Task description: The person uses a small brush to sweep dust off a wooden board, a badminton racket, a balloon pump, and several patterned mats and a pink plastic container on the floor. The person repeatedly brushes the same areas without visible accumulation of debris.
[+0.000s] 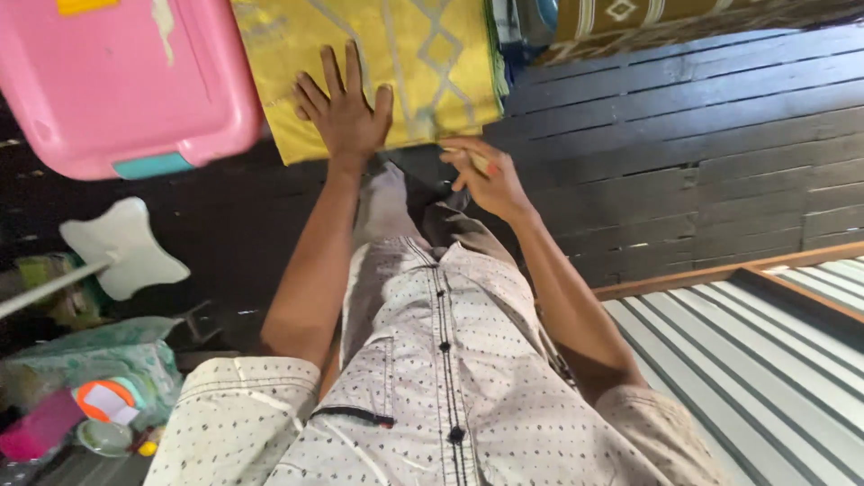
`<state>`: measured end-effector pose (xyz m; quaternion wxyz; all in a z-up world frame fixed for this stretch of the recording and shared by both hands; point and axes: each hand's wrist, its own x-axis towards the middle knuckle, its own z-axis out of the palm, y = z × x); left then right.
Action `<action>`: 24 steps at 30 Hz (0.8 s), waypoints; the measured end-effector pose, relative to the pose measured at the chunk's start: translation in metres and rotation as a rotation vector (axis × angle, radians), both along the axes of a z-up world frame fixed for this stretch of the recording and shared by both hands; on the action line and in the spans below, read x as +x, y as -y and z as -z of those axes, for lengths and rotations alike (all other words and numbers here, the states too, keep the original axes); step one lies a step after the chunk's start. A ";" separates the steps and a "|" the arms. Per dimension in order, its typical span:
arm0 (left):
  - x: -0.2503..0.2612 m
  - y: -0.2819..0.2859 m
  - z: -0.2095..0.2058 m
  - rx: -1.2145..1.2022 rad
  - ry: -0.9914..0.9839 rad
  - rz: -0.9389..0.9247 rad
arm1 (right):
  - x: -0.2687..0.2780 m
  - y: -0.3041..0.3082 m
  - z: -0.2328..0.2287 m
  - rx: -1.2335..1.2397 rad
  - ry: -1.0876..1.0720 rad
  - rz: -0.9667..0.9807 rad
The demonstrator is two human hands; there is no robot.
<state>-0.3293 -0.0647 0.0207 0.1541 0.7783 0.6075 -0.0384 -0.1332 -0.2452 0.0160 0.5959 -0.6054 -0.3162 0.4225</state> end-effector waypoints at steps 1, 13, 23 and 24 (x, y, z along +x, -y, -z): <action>0.000 0.000 0.003 -0.027 -0.018 0.003 | 0.000 -0.001 0.004 0.072 -0.035 -0.110; -0.028 -0.030 -0.015 -0.124 0.221 0.035 | -0.018 -0.017 -0.038 -0.187 0.404 0.310; -0.235 -0.078 -0.046 0.367 0.538 -0.225 | -0.183 -0.105 -0.067 0.026 0.470 -0.078; -0.262 -0.088 -0.054 0.370 0.450 -0.273 | -0.209 -0.120 -0.079 0.069 0.476 -0.154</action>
